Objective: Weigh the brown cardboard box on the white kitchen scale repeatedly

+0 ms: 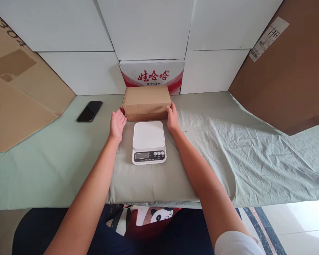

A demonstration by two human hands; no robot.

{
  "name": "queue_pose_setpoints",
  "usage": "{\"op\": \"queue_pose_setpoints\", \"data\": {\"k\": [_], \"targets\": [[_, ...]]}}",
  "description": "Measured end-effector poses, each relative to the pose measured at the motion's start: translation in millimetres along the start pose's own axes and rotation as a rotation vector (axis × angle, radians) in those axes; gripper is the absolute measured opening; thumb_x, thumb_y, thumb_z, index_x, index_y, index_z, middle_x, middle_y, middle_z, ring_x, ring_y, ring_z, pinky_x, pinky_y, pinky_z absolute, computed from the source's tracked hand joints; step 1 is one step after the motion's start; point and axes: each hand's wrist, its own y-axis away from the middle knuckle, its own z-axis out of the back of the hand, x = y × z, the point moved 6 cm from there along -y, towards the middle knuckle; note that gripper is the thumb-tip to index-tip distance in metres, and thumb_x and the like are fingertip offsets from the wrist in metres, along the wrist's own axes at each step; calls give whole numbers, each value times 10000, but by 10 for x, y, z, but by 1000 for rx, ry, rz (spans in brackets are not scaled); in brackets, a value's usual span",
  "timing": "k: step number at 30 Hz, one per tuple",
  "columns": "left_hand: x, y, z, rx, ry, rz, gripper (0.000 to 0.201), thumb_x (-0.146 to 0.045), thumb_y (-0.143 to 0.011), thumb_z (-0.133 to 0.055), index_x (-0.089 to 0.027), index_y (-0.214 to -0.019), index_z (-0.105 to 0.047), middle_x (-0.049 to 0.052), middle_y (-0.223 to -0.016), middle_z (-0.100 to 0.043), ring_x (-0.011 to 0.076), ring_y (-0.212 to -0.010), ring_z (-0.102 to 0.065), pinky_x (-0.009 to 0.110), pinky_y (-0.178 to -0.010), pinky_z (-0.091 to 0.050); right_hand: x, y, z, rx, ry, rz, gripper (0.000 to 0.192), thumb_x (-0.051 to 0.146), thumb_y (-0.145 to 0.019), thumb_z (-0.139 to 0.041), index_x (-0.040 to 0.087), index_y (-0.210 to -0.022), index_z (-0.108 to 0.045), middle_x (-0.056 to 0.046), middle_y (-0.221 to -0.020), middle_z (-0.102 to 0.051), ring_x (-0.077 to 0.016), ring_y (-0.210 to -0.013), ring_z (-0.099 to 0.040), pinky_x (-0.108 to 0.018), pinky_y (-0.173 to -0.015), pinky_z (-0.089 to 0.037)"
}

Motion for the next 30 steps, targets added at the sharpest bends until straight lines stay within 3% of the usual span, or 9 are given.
{"op": "queue_pose_setpoints", "data": {"k": [7,14,19,30], "targets": [[-48,64,-58,18,-5,-7,892,-816,-903,-405,-242,-1584,-450,108,-1725,-297,232,-1602,-282,368,-1286,-285,136,54,-46,-2,-3,-16,478,568,-932,-474,308,-1321,-571,-16,-1512,-596,-270,-1492,-473,-516,-1319,-325],[-62,145,-68,11,-16,-12,958,-836,-877,-436,-198,-1592,-434,139,-1723,-289,246,-1603,-279,362,-1286,-290,189,85,-63,23,18,-4,461,588,-930,-473,321,-1283,-601,-15,-1422,-654,-286,-1386,-543,-527,-1267,-390],[-62,111,-82,9,-34,-15,904,-840,-886,-415,-244,-1563,-487,107,-1718,-320,261,-1602,-277,385,-1293,-276,223,85,-72,26,15,7,488,604,-914,-494,330,-1303,-601,-29,-1410,-656,-300,-1409,-520,-543,-1266,-375],[-71,43,-69,2,-25,-52,945,-875,-832,-459,-222,-1507,-557,127,-1669,-419,282,-1580,-339,397,-1288,-292,203,83,-109,54,52,13,515,567,-909,-535,306,-1351,-573,-44,-1441,-637,-285,-1438,-493,-536,-1297,-331]]}}
